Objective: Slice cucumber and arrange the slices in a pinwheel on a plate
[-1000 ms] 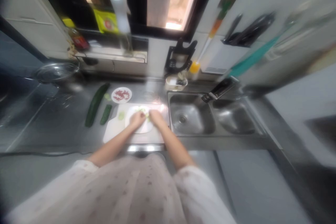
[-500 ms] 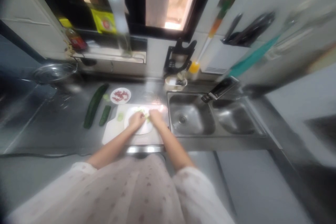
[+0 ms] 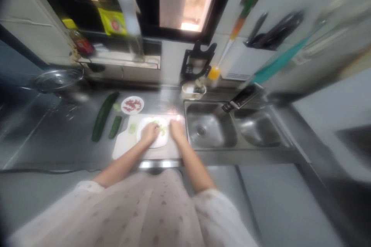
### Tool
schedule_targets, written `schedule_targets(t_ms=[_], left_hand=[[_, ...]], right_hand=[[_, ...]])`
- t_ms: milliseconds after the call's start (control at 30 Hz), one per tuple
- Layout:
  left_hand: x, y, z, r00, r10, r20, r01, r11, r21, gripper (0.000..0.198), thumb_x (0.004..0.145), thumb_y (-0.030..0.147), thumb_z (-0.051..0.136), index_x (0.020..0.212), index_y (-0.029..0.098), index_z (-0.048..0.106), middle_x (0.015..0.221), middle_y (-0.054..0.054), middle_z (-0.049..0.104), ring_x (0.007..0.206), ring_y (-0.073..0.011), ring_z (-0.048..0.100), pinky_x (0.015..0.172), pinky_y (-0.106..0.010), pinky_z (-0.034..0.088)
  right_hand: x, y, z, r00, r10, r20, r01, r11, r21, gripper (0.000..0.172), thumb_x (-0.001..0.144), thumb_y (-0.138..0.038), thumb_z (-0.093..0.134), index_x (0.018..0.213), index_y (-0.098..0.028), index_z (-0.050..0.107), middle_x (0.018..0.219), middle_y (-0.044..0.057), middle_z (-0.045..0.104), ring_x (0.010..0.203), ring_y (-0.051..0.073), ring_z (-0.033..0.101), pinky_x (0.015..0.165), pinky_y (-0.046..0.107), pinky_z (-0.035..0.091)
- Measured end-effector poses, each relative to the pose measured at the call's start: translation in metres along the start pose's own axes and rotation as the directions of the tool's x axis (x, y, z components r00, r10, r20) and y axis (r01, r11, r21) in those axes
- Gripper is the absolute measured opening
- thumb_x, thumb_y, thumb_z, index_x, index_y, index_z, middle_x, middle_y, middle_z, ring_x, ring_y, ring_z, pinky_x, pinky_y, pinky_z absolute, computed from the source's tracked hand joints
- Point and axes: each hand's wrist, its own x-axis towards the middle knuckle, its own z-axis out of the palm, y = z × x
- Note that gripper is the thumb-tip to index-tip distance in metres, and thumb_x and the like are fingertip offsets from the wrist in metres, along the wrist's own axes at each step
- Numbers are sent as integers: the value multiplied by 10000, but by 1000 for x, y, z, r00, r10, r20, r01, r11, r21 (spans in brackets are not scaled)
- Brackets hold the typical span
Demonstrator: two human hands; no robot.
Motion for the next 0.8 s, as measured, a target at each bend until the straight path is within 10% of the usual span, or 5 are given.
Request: schedule_targets(t_ms=[800], left_hand=[[-10,-9,5,954,268,130,-289,941,179,328,923,214,413,1129,294,655,1129,-79,562,1037,-233,487,791,-306,431]], right_hand=[[-8,-7,8,994,96,60,-100,992,73,272,943,-365,471,1108,-184,588,1096,121,658,1000,205,603,791,278,414]])
